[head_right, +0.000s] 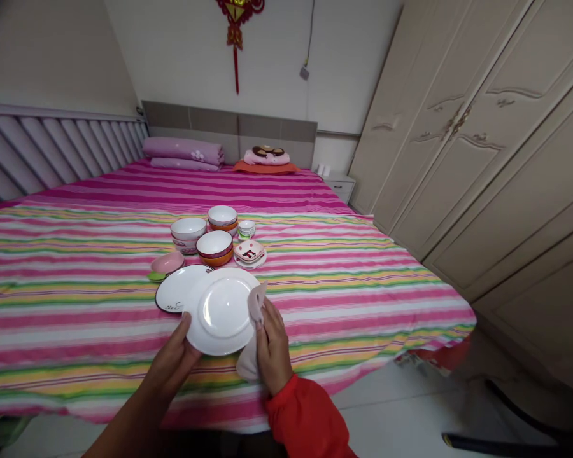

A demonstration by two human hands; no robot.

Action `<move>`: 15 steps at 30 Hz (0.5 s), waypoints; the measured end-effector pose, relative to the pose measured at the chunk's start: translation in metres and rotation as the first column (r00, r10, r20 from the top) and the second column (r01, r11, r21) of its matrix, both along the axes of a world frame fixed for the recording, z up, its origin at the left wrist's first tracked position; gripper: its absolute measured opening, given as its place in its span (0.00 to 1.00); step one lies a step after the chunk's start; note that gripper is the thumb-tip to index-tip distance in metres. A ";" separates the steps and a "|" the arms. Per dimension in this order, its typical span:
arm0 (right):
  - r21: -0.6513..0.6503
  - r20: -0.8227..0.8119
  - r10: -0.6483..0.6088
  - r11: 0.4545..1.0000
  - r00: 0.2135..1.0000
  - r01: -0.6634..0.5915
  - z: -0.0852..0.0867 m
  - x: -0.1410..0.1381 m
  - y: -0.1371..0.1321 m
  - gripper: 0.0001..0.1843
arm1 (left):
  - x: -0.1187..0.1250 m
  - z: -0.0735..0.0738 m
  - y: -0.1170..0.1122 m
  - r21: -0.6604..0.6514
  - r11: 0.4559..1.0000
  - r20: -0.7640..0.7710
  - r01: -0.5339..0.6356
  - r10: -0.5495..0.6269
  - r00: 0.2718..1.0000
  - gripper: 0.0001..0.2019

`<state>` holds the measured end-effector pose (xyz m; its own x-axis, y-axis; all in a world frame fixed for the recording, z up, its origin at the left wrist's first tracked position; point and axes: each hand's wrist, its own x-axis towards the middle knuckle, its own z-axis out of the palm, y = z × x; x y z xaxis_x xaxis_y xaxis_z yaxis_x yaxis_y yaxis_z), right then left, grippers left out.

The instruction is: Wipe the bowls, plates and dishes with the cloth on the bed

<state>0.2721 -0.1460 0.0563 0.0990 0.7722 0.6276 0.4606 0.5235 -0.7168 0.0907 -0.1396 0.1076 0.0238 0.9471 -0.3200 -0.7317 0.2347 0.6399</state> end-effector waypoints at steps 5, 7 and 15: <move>0.193 0.221 0.000 0.980 0.975 -0.044 -0.006 -0.015 -0.018 0.27 | -0.001 0.005 0.006 0.021 0.998 0.061 -0.063 0.062 0.996 0.25; 0.229 0.304 0.019 0.969 0.952 -0.092 -0.006 -0.022 -0.026 0.28 | -0.002 0.007 0.005 -0.004 1.000 0.088 -0.009 0.009 0.996 0.26; 0.209 0.578 0.011 0.965 0.816 -0.161 -0.002 -0.051 -0.035 0.28 | 0.006 0.002 -0.006 -0.138 0.969 0.059 0.206 -0.200 0.978 0.23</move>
<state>0.2213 -0.1811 0.0539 -0.3926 0.5803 0.7135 0.6894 0.6992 -0.1893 0.0971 -0.1454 0.1098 0.2283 0.8657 -0.4456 -0.6864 0.4677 0.5569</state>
